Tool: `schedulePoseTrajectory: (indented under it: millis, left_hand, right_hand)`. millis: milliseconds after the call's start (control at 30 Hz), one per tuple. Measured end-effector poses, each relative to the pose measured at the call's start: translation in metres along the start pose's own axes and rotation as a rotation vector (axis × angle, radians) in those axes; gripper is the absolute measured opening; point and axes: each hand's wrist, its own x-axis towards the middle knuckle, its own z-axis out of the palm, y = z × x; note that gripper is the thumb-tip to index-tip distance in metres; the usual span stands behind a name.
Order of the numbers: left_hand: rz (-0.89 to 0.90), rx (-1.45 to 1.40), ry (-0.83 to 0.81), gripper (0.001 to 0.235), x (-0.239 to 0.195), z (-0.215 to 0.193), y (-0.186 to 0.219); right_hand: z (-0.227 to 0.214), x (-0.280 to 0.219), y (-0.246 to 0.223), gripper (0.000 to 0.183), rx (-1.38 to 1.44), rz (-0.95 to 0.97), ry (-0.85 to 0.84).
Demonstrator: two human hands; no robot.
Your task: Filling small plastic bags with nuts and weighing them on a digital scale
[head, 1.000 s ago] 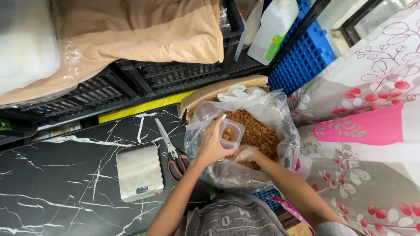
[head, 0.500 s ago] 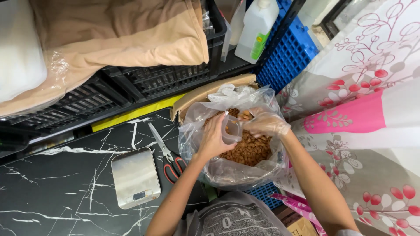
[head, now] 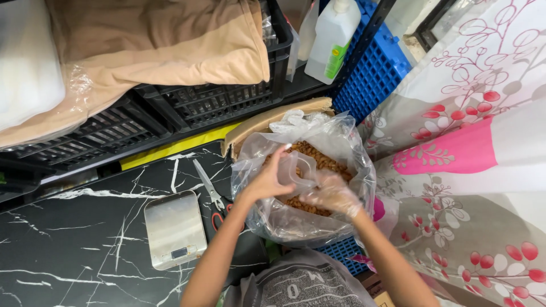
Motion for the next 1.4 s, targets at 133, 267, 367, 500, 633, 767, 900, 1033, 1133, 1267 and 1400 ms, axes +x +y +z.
schedulePoseTrajectory:
  millis: [133,267,367,500,633,767,900,1033,1133,1267,1400]
  left_hand:
    - [0.031,-0.065,0.044,0.089,0.004,-0.025,0.010]
    - [-0.057,0.190,0.287,0.060,-0.003,-0.026,0.029]
    - [-0.107,0.200,0.397,0.053,-0.017,-0.024,0.055]
    - [-0.016,0.094,0.512,0.048,-0.026,-0.018,0.040]
    - [0.013,0.042,0.728,0.044,-0.042,-0.040,0.049]
    - [0.100,-0.038,0.958,0.057,-0.099,-0.084,0.088]
    - [0.144,0.030,1.128,0.062,-0.181,-0.128,0.103]
    - [0.004,0.170,1.256,0.057,-0.252,-0.145,0.061]
    - [-0.103,0.185,1.358,0.056,-0.288,-0.141,0.027]
    - [-0.169,0.104,1.346,0.059,-0.314,-0.130,0.015]
    - [-0.144,0.110,1.232,0.070,-0.326,-0.129,0.029]
  right_hand:
    - [0.030,0.012,0.022,0.038,0.154,-0.068,0.192]
    - [0.027,0.013,0.024,0.010,-0.008,-0.283,0.484]
    - [0.022,0.018,0.027,0.017,-0.130,-0.276,0.574]
    - [0.037,0.029,0.031,0.025,-0.171,-0.163,0.655]
    - [0.001,0.019,-0.029,0.018,-0.087,-0.417,0.703]
    - [-0.006,-0.013,-0.135,0.017,-0.200,-0.683,0.692]
    - [0.041,0.019,-0.170,0.027,0.012,-0.982,0.506]
    - [0.128,0.043,-0.191,0.018,0.151,-0.963,0.320]
    - [0.182,0.052,-0.196,0.017,0.246,-1.007,0.206]
    - [0.206,0.037,-0.207,0.010,0.244,-0.932,0.110]
    - [0.197,0.031,-0.209,0.031,0.126,-0.629,-0.045]
